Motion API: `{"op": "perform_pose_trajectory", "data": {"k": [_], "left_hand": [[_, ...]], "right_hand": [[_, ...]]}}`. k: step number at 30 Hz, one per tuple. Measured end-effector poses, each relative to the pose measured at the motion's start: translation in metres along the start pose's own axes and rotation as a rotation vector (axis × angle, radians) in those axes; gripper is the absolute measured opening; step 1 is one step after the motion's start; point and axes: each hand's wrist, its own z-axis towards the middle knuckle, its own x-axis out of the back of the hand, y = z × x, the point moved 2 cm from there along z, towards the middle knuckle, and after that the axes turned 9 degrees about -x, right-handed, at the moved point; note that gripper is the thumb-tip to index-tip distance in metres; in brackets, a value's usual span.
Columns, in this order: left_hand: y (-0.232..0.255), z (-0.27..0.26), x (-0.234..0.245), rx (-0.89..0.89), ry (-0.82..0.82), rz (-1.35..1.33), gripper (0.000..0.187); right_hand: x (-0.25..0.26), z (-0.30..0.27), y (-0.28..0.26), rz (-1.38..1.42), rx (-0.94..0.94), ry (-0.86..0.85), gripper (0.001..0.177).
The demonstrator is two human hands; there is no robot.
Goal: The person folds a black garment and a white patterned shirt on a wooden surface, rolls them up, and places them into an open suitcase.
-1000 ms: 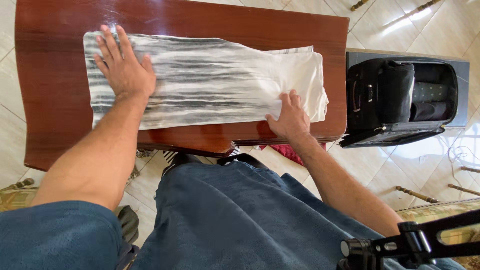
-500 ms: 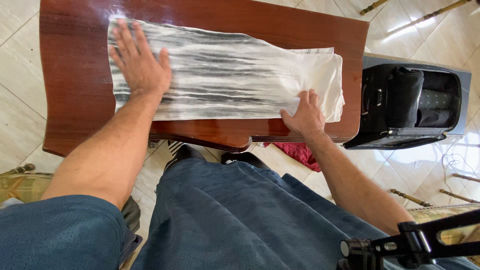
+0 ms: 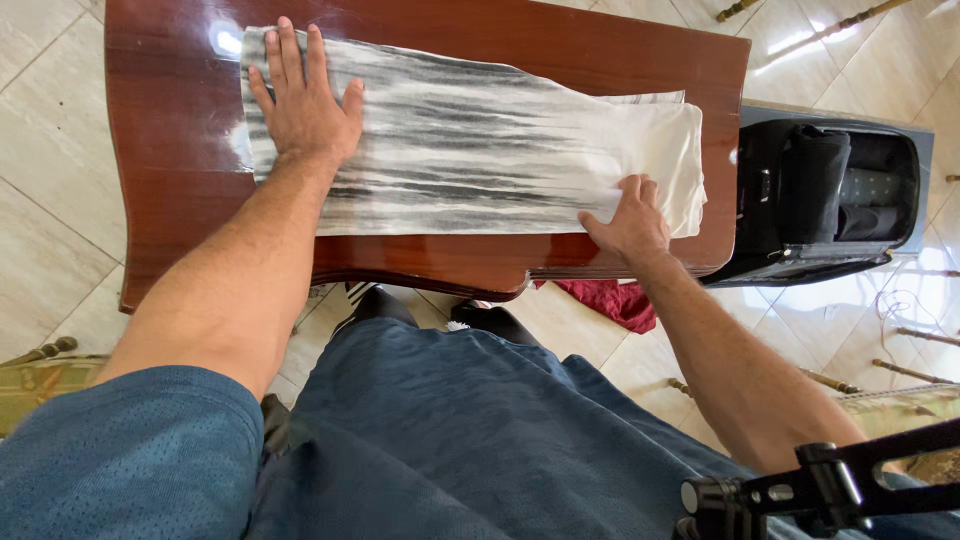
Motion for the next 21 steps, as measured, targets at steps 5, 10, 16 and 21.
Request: {"op": "perform_pose_trajectory", "data": {"k": [5, 10, 16, 21], "left_hand": [[0.022, -0.019, -0.006, -0.154, 0.183, 0.085, 0.083], [0.058, -0.078, -0.021, -0.246, -0.095, 0.028, 0.082], [0.047, -0.085, -0.013, -0.259, -0.089, 0.102, 0.08], [0.043, -0.084, -0.015, -0.268, -0.09, 0.115, 0.078]], "right_hand": [[-0.001, -0.002, -0.004, 0.005, -0.048, -0.016, 0.088], [-0.009, -0.001, -0.001, 0.022, -0.049, 0.006, 0.088], [-0.029, 0.008, 0.018, 0.043, 0.077, 0.083, 0.097], [-0.018, -0.003, 0.011, 0.067, 0.019, 0.039, 0.096]]}}
